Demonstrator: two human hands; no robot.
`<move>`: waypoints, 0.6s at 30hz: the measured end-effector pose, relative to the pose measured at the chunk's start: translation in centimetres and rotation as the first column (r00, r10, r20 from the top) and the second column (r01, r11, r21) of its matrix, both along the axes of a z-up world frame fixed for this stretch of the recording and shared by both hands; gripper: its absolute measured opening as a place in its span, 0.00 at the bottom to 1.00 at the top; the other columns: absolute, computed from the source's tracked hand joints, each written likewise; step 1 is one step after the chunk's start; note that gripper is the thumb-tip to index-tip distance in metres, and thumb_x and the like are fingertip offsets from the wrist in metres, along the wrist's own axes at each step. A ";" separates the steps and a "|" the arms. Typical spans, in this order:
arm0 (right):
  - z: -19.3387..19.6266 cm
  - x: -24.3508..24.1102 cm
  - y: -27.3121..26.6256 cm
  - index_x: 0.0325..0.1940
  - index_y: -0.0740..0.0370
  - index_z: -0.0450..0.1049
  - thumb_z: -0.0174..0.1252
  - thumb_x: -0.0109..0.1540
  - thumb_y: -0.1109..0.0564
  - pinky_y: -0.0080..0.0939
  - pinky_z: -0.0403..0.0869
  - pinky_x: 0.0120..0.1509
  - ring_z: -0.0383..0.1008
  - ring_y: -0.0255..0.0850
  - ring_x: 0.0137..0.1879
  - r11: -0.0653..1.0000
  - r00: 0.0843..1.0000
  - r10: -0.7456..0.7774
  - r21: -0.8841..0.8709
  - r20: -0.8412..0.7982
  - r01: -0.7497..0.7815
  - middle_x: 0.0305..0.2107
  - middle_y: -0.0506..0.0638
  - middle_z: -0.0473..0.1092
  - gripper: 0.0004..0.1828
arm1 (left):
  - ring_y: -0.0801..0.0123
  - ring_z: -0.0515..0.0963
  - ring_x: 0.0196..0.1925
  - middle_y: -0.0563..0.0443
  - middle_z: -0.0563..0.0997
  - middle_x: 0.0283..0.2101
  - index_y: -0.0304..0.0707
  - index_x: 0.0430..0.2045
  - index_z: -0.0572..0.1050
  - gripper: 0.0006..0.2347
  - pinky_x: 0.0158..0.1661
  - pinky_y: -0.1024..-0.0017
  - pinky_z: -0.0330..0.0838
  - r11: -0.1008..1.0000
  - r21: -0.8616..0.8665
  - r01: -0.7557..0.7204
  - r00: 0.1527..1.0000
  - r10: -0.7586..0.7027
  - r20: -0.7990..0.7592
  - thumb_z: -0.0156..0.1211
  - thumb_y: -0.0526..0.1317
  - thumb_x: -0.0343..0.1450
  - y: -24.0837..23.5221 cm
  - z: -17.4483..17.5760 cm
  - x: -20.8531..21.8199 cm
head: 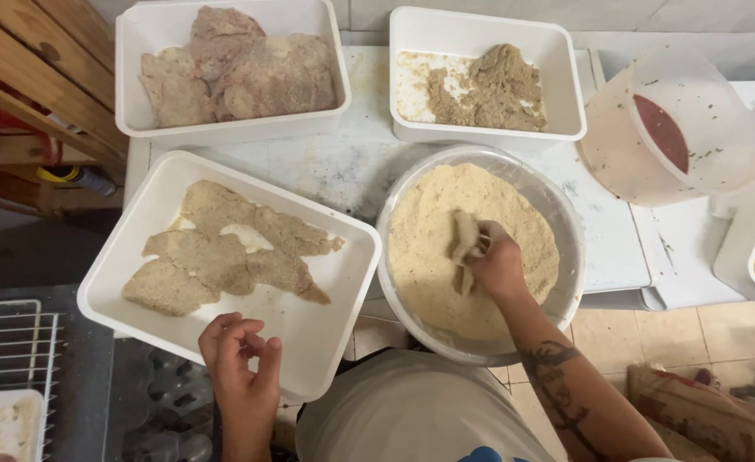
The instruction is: Breading raw chicken fillets by coating them in breadcrumbs and placing them in a tray
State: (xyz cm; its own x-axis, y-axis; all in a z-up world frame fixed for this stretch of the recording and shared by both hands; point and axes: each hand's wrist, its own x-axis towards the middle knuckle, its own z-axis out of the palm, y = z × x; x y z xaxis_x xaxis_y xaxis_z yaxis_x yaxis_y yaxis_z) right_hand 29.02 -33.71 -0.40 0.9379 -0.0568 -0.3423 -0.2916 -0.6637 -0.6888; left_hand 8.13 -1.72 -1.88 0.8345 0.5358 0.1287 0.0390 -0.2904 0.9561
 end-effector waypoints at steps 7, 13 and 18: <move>-3.2 0.7 -5.3 0.51 0.66 0.73 0.41 0.66 0.57 0.45 0.64 0.30 0.68 0.44 0.33 0.850 0.854 -0.469 0.149 -0.227 0.506 0.32 0.57 0.70 0.19 | 0.75 0.71 0.29 0.45 0.63 0.59 0.39 0.40 0.75 0.07 0.41 0.73 0.70 1.000 -0.016 -0.014 1.000 0.014 -0.028 0.62 0.36 0.70 0.7 1.1 0.1; -17.0 2.0 -14.8 0.21 0.51 0.56 0.54 0.47 0.54 0.38 0.55 0.24 0.58 0.29 0.25 0.982 0.979 -0.187 -0.015 0.082 0.189 0.17 0.37 0.53 0.11 | 0.75 0.71 0.28 0.43 0.63 0.59 0.39 0.41 0.74 0.08 0.40 0.73 0.70 1.000 -0.005 0.005 1.000 -0.005 -0.005 0.61 0.34 0.70 0.9 0.4 0.3; -16.4 2.3 -15.8 0.27 0.49 0.47 0.58 0.38 0.56 0.41 0.59 0.34 0.59 0.33 0.36 0.906 0.916 0.345 -0.327 0.205 -0.268 0.27 0.41 0.50 0.25 | 0.74 0.71 0.28 0.44 0.64 0.58 0.37 0.39 0.74 0.06 0.39 0.73 0.69 1.000 -0.021 0.001 0.999 -0.001 -0.035 0.61 0.36 0.71 0.7 1.2 0.3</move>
